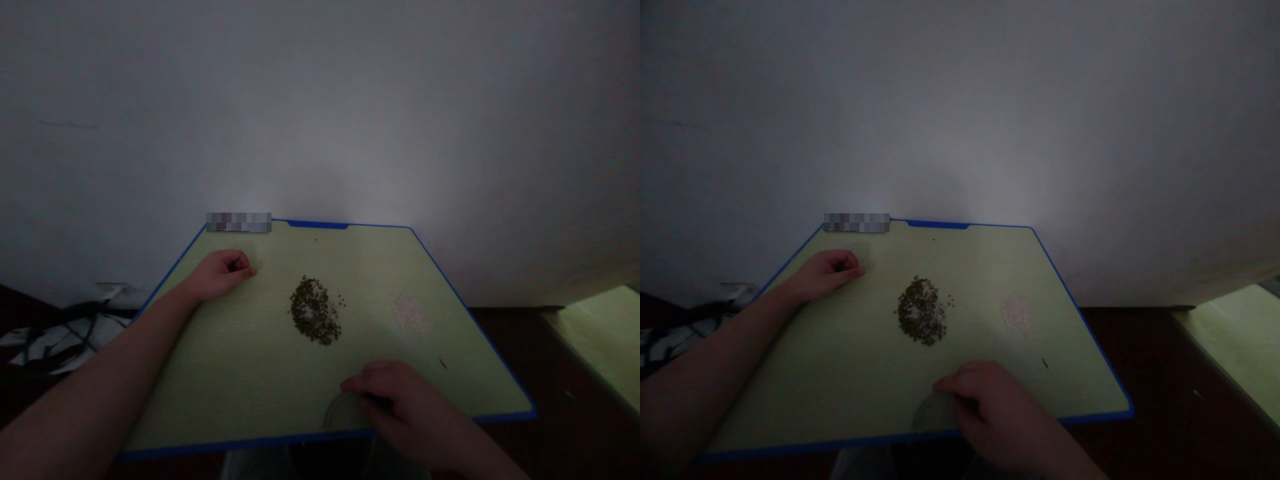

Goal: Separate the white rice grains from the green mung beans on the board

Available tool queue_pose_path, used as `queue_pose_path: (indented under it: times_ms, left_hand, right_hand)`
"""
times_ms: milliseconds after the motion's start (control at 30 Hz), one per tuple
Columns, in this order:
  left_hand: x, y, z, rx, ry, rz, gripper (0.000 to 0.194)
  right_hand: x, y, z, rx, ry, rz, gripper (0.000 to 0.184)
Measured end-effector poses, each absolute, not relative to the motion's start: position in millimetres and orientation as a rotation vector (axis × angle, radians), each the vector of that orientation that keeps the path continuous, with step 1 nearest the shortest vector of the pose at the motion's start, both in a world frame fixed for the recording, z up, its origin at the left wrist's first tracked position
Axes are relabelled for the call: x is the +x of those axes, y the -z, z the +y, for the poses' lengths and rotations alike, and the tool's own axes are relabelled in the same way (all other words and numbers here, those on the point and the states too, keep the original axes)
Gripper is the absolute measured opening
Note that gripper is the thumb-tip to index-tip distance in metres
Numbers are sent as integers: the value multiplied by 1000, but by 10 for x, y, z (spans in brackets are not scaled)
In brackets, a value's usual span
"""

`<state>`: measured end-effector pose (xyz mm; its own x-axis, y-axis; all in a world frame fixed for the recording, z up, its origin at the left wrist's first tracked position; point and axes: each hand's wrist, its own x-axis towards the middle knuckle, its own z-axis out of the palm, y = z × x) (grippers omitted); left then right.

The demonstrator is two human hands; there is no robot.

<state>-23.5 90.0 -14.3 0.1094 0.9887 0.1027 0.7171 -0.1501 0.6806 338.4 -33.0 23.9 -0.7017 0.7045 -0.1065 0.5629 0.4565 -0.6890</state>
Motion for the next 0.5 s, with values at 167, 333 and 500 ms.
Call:
queue_pose_path:
  times_ms: [167, 333, 500]
  left_hand:
    - [-211, 121, 890, 1877, -760, 1667, 25]
    - [-210, 116, 893, 1888, -751, 1683, 26]
    - [-215, 128, 897, 1892, -757, 1667, 26]
  right_hand:
    - [3462, -217, -370, -1112, -1042, -2500, 42]
    - [3550, -151, -395, -1131, -871, -2444, 37]
    - [3435, 9, -461, -1060, -282, -2477, 38]
